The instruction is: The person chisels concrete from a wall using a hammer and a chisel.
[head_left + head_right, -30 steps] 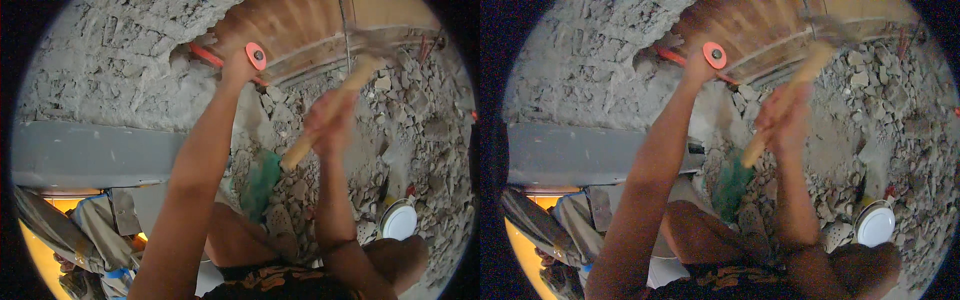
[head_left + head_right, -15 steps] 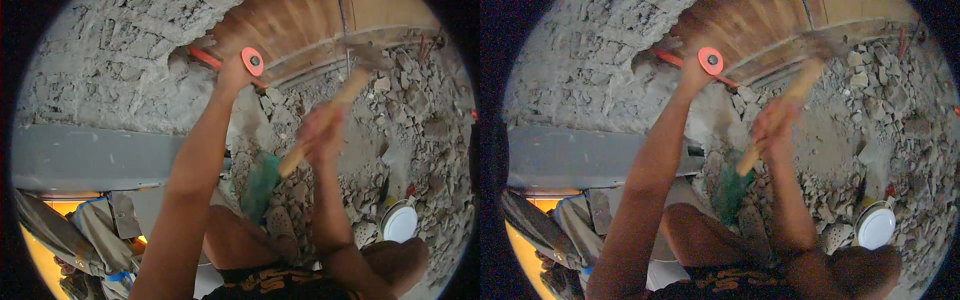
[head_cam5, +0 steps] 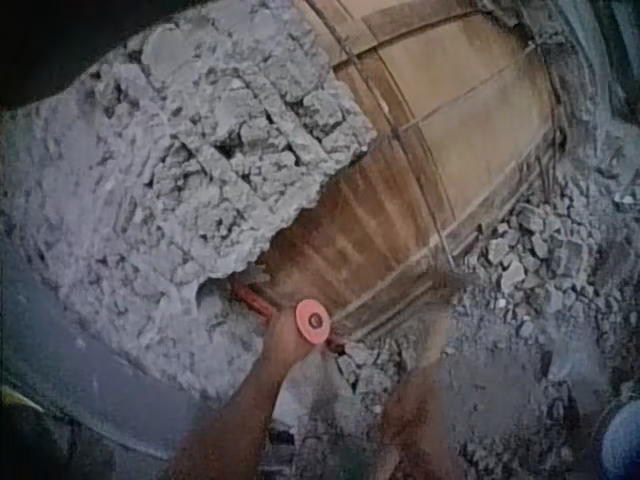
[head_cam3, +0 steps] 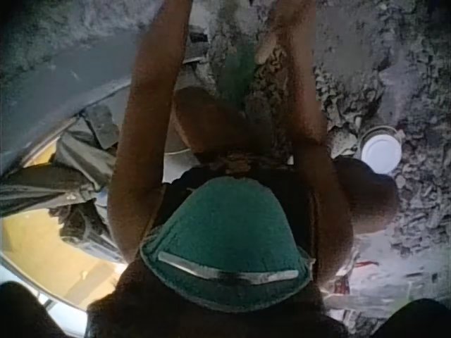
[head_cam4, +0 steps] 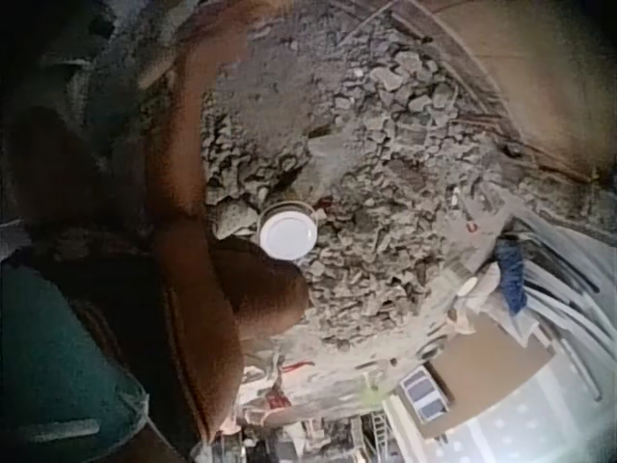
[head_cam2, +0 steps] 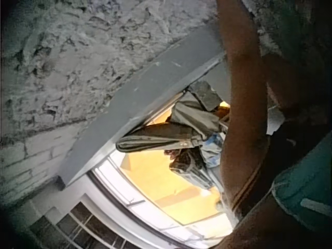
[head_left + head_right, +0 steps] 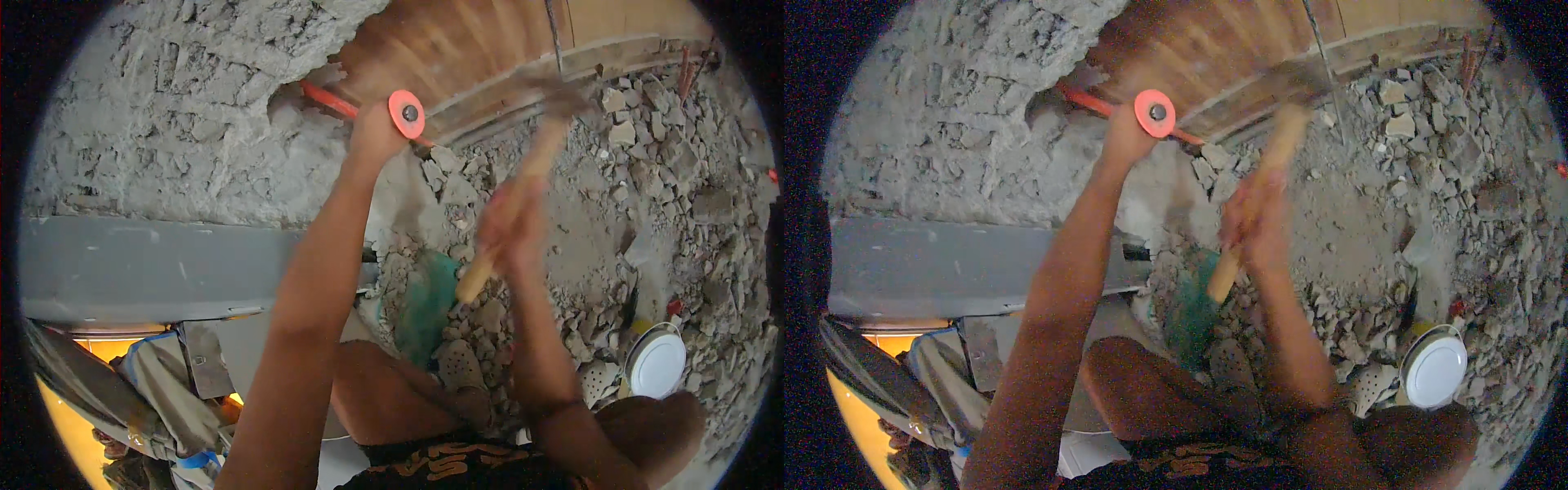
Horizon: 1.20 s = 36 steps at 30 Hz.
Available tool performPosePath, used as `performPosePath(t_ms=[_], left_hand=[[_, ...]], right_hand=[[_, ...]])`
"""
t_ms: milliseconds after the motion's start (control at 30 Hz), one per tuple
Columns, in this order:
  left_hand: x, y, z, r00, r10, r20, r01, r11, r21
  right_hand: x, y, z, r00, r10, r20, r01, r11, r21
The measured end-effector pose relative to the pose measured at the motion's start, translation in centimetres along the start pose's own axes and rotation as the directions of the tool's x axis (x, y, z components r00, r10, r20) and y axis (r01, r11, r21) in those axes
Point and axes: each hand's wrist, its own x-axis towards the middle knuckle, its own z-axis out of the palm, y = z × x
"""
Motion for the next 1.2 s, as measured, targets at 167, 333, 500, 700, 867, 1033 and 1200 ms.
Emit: performPosePath(t_ms=[167, 333, 500, 700, 867, 1033, 1200], left_hand=[[0.9, 1.1, 0.5, 0.999, 0.051, -0.007, -0.051, 0.999, -0.003], [0.6, 0.4, 1.0, 0.997, 0.050, -0.053, -0.057, 0.990, -0.131], [-1.5, 0.2, 1.3, 0.994, 0.109, 0.010, -0.109, 0.993, -0.039], [0.5, -0.5, 0.9, 0.994, 0.099, -0.036, -0.099, 0.995, 0.003], [0.7, 1.0, -0.1, 0.993, 0.089, -0.079, -0.098, 0.987, -0.124], [-0.1, 0.1, -1.4, 0.997, 0.074, 0.024, -0.072, 0.994, -0.078], [0.1, -0.9, -0.4, 0.994, 0.107, 0.010, -0.107, 0.993, 0.051]], right_hand=[[-0.3, -11.6, -0.9, 0.692, -0.545, 0.473, 0.265, 0.801, 0.536], [0.1, 3.4, 0.7, 0.976, 0.008, 0.216, -0.026, 0.996, 0.081], [-0.3, 2.9, 0.0, 0.998, 0.067, -0.016, -0.069, 0.991, -0.117], [-1.6, -11.3, 0.5, 0.648, -0.677, 0.349, 0.454, 0.711, 0.537], [0.6, 4.6, 1.0, 0.909, -0.280, 0.307, 0.223, 0.952, 0.208], [0.4, 5.3, -1.5, 0.995, 0.093, 0.046, -0.077, 0.959, -0.273], [-0.7, -7.0, 1.0, 0.821, -0.483, 0.304, 0.232, 0.769, 0.596]])
